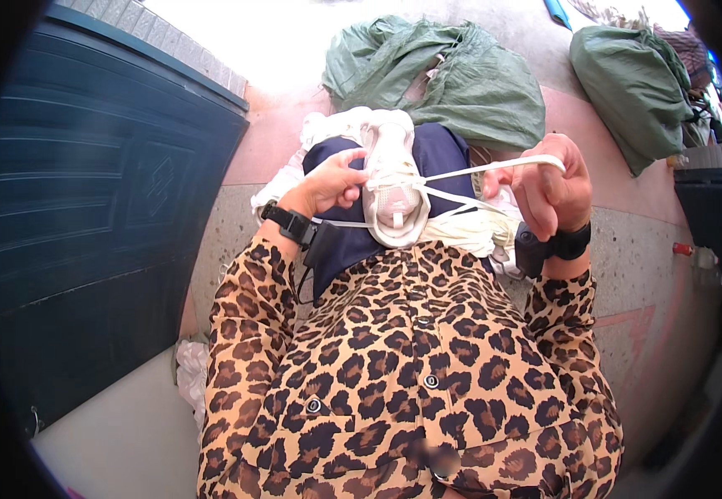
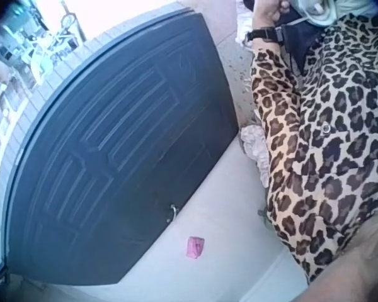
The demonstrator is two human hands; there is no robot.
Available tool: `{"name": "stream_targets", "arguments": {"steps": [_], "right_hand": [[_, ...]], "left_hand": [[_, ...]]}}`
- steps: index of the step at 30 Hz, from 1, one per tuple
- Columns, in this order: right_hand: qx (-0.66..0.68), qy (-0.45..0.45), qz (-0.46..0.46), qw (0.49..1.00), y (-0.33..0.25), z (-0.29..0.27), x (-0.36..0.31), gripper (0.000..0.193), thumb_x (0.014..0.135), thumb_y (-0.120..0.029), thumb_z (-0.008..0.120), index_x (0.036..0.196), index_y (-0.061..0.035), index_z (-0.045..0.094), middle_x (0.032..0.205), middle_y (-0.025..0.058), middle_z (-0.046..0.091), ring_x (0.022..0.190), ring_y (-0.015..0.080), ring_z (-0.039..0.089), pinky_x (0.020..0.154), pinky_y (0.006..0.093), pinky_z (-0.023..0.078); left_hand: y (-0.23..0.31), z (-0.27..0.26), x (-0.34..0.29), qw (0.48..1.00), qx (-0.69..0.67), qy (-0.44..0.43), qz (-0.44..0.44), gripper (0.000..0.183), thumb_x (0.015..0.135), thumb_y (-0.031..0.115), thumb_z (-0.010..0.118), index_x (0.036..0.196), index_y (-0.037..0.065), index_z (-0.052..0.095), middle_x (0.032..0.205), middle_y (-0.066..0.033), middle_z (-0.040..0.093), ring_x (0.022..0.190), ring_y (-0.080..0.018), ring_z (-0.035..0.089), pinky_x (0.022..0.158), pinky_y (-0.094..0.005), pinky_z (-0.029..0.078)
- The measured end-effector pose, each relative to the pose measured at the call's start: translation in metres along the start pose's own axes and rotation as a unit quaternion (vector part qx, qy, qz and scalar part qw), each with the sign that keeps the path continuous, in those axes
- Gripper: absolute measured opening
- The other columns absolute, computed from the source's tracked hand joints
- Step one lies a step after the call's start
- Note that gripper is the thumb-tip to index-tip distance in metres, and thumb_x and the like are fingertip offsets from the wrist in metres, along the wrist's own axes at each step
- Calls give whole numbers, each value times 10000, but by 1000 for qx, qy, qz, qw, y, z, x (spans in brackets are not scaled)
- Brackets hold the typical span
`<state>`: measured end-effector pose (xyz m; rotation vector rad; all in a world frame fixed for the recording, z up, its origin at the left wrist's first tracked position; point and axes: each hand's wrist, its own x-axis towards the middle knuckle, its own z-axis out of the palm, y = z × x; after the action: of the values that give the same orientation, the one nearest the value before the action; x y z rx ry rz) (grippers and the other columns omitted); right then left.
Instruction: The recorder is lacing and organizing white athletic shoes.
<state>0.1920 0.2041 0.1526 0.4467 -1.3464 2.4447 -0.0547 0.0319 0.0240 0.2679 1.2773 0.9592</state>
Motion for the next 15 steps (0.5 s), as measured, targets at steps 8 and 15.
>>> {"name": "stream_targets", "arguments": {"steps": [8, 15], "right_hand": [[-50, -19, 2, 999, -2, 17, 36, 112, 918, -68, 485, 999, 8, 499, 638, 31, 576, 507, 93, 569, 701, 275, 512], [-208, -13, 54, 976, 8, 10, 56, 173, 932, -103, 486, 1058, 8, 525, 785, 54, 609, 717, 110, 601, 779, 254, 473]], "left_hand": [[-6, 24, -41, 980, 197, -7, 4, 272, 825, 102, 578, 1078, 1, 575, 736, -33, 632, 462, -57, 537, 381, -168, 382], [-2, 101, -29, 823, 390, -58, 409, 212, 881, 129, 550, 1048, 2, 584, 838, -110, 626, 736, -201, 608, 634, -303, 467]]}}
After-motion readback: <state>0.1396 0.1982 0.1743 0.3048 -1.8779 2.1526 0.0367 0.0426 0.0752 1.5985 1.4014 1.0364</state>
